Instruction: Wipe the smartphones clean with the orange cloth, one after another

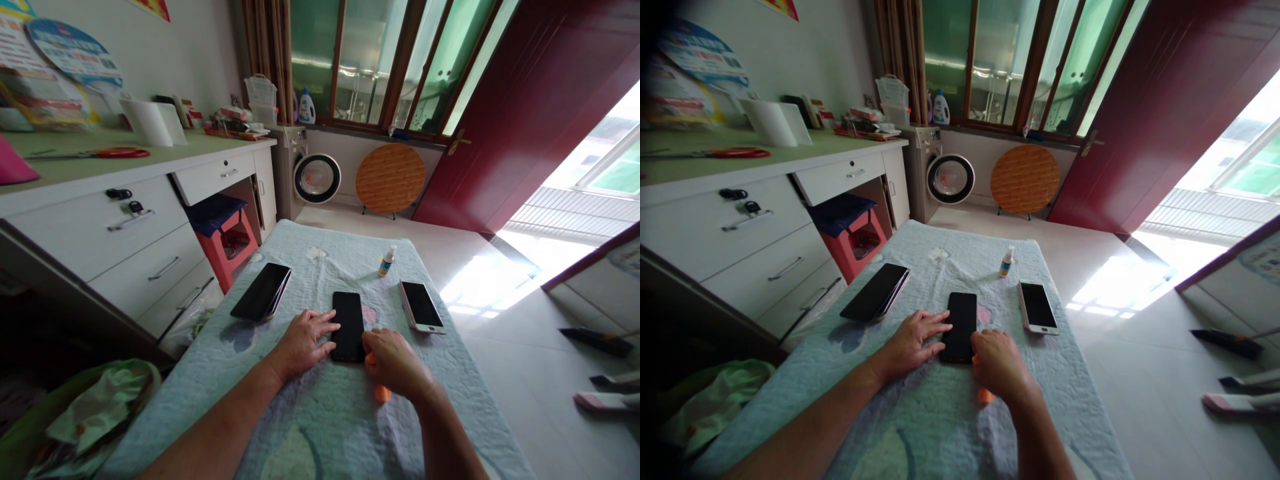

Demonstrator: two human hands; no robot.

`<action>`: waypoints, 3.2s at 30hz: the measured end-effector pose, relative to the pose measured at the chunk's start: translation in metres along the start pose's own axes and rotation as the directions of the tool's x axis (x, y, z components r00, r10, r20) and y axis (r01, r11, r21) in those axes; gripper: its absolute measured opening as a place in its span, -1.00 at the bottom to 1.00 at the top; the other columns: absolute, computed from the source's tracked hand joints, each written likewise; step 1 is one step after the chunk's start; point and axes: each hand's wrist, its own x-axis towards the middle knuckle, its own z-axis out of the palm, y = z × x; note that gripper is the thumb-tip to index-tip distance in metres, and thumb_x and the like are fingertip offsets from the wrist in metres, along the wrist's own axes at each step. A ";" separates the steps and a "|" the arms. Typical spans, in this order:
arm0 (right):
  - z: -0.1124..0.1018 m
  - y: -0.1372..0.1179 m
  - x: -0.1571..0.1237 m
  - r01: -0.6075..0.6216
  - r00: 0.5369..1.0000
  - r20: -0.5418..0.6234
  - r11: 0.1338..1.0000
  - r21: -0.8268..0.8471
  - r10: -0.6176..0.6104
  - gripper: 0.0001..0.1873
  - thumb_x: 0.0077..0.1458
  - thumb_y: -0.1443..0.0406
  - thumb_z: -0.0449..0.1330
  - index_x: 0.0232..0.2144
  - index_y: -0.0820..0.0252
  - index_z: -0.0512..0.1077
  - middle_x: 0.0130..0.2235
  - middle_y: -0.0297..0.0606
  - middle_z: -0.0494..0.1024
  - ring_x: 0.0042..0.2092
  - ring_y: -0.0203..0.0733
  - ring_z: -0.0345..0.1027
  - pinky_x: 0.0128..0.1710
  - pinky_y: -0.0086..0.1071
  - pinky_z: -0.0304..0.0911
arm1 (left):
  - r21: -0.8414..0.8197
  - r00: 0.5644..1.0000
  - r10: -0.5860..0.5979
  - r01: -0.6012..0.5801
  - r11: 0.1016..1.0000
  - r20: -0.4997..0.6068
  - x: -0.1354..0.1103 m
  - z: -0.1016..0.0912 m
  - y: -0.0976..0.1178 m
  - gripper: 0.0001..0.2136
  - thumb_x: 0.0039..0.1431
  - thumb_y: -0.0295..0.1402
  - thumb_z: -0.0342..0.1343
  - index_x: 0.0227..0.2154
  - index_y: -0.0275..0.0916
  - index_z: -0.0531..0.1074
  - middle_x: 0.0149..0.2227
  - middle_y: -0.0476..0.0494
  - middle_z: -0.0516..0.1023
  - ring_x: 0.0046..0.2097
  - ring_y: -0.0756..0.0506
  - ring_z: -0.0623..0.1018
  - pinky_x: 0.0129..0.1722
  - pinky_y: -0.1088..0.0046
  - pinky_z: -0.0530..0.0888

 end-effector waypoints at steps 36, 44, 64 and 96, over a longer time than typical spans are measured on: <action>0.009 -0.006 0.017 0.013 0.982 -0.182 0.951 0.310 0.045 -0.95 0.05 0.39 0.08 -0.39 0.19 0.34 -0.36 -0.34 0.37 -0.37 -0.33 0.23 -0.36 -0.47 0.01 | 0.002 1.000 -0.001 0.001 1.000 0.018 -0.001 -0.002 0.002 -0.63 0.14 -0.24 0.17 0.04 -0.02 0.41 0.21 -0.02 0.31 0.07 -0.18 0.34 0.10 0.19 0.28; 0.015 -0.001 0.029 -0.082 0.913 -0.358 0.947 0.311 0.197 -0.95 0.13 0.35 0.05 -0.36 0.16 0.31 -0.32 -0.32 0.36 -0.30 -0.27 0.24 -0.30 -0.44 0.06 | -0.025 1.000 0.018 -0.018 1.000 0.001 -0.002 -0.001 0.000 -0.65 0.16 -0.27 0.13 0.04 -0.01 0.41 0.21 0.01 0.32 0.05 -0.17 0.35 0.09 0.20 0.28; 0.016 -0.029 0.022 0.268 0.948 -0.259 0.899 0.346 -0.183 -0.87 0.05 0.48 0.12 -0.45 0.20 0.40 -0.34 -0.33 0.40 -0.28 -0.31 0.25 -0.29 -0.49 0.09 | -0.081 1.000 -0.019 0.017 0.997 -0.022 0.000 0.001 -0.001 -0.62 0.17 -0.35 0.01 0.07 -0.04 0.37 0.18 0.04 0.36 0.04 -0.15 0.36 0.09 0.25 0.28; 0.025 0.005 0.050 -0.078 0.843 -0.481 0.938 0.337 0.242 -0.84 0.11 0.38 0.04 -0.40 0.17 0.43 -0.33 -0.28 0.37 -0.29 -0.25 0.26 -0.28 -0.44 0.10 | -0.047 0.998 -0.037 0.034 0.998 -0.050 -0.003 -0.001 0.003 -0.52 0.13 -0.31 0.11 0.14 -0.15 0.27 -0.02 -0.18 0.45 -0.01 -0.19 0.39 0.04 0.23 0.34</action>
